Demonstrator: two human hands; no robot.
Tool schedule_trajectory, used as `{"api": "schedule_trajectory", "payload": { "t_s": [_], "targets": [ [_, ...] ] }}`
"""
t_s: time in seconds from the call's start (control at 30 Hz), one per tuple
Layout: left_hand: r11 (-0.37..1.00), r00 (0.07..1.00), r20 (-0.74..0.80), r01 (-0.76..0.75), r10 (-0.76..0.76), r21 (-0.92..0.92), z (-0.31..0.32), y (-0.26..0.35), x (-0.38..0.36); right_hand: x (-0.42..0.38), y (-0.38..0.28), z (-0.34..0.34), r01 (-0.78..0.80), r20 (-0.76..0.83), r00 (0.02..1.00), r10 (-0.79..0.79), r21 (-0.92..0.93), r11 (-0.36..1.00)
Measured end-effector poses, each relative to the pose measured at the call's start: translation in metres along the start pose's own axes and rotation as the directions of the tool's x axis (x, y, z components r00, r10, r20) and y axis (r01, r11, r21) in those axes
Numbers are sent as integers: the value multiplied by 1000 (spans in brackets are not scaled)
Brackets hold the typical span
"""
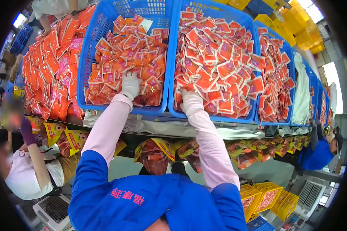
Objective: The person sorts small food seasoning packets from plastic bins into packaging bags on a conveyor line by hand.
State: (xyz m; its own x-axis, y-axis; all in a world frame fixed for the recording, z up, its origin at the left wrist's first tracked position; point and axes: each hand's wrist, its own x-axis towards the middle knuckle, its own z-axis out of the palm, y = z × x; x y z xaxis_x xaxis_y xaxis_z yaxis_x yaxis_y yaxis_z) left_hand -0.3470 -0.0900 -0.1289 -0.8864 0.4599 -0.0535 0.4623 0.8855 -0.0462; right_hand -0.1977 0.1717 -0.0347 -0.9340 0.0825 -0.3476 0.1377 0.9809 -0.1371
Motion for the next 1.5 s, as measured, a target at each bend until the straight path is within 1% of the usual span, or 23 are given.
{"api": "schedule_trajectory", "payload": {
  "t_s": [0.07,0.1,0.17,0.2,0.23,0.3,0.37,0.43,0.5,0.57,0.63,0.7,0.77,0.87,0.9,0.97,1.1,1.17,1.2,1.27,1.3,1.43,1.5],
  "targets": [
    [1000,997,-74,-23,22,-21,-45,2,-9,4,11,-3,-45,113,992,48,-32,998],
    [963,956,-291,-104,29,-248,-35,-13,-14,0,30,14,23,-90,996,-15,93,995],
    [644,983,-178,-107,-46,-757,-74,-18,-44,-26,48,8,69,-396,915,76,340,938],
    [344,990,-140,-126,-17,-930,-123,1,-76,-62,34,-42,-32,-142,965,219,767,641],
    [283,982,-180,-159,-51,-946,-164,28,-114,-76,44,-41,31,-71,974,217,983,180],
    [260,988,-151,-157,42,-953,-211,83,-187,-104,52,-44,159,-140,930,340,987,-28],
    [336,901,-370,-429,225,-839,-201,137,-240,-135,46,-45,173,-162,956,246,985,-24],
    [493,930,-251,-356,268,-794,-158,190,-283,-185,18,-71,145,-150,988,-28,870,472],
    [787,925,-147,-377,352,-488,-121,205,-291,-214,3,-61,254,-82,947,-309,781,571],
    [839,956,-24,-268,291,-473,-133,198,-300,-216,7,8,510,-124,839,-529,514,689],
    [802,942,-109,-329,318,-498,-138,179,-311,-212,2,20,417,231,854,-466,231,879],
    [835,845,11,-527,535,-157,-114,163,-318,-211,-9,12,435,428,804,-413,51,899],
    [824,839,-5,-535,544,-186,-112,165,-314,-196,-45,2,475,643,688,-336,-50,878],
    [741,798,-230,-602,557,-296,-121,170,-305,-154,-70,123,483,524,724,-449,80,872],
    [723,781,-245,-625,575,-295,-119,168,-302,-146,-77,153,460,67,884,-464,68,886],
    [707,772,-224,-635,595,-312,-116,148,-290,-119,-62,189,476,167,859,-485,89,875],
    [641,859,-333,-512,389,-572,-173,94,-213,-141,-77,28,425,566,652,-505,279,861],
    [811,905,-330,-397,268,-430,-160,58,-152,-138,-46,-25,376,245,803,-543,498,781],
    [864,952,-244,-276,185,-421,-136,41,-124,-131,-31,-43,306,49,937,-345,355,883],
    [997,966,252,-55,65,-48,-89,18,-73,-103,17,-68,-25,-275,956,100,263,964],
    [997,854,515,64,-74,37,-74,24,-47,-66,81,-51,-339,11,940,342,154,928],
    [998,865,498,-43,59,-44,-49,21,-32,-26,109,10,-290,-2,957,290,-19,957],
    [944,970,191,-83,150,-320,-65,12,-50,-33,107,4,-207,-26,978,206,-44,977]
  ]
}}
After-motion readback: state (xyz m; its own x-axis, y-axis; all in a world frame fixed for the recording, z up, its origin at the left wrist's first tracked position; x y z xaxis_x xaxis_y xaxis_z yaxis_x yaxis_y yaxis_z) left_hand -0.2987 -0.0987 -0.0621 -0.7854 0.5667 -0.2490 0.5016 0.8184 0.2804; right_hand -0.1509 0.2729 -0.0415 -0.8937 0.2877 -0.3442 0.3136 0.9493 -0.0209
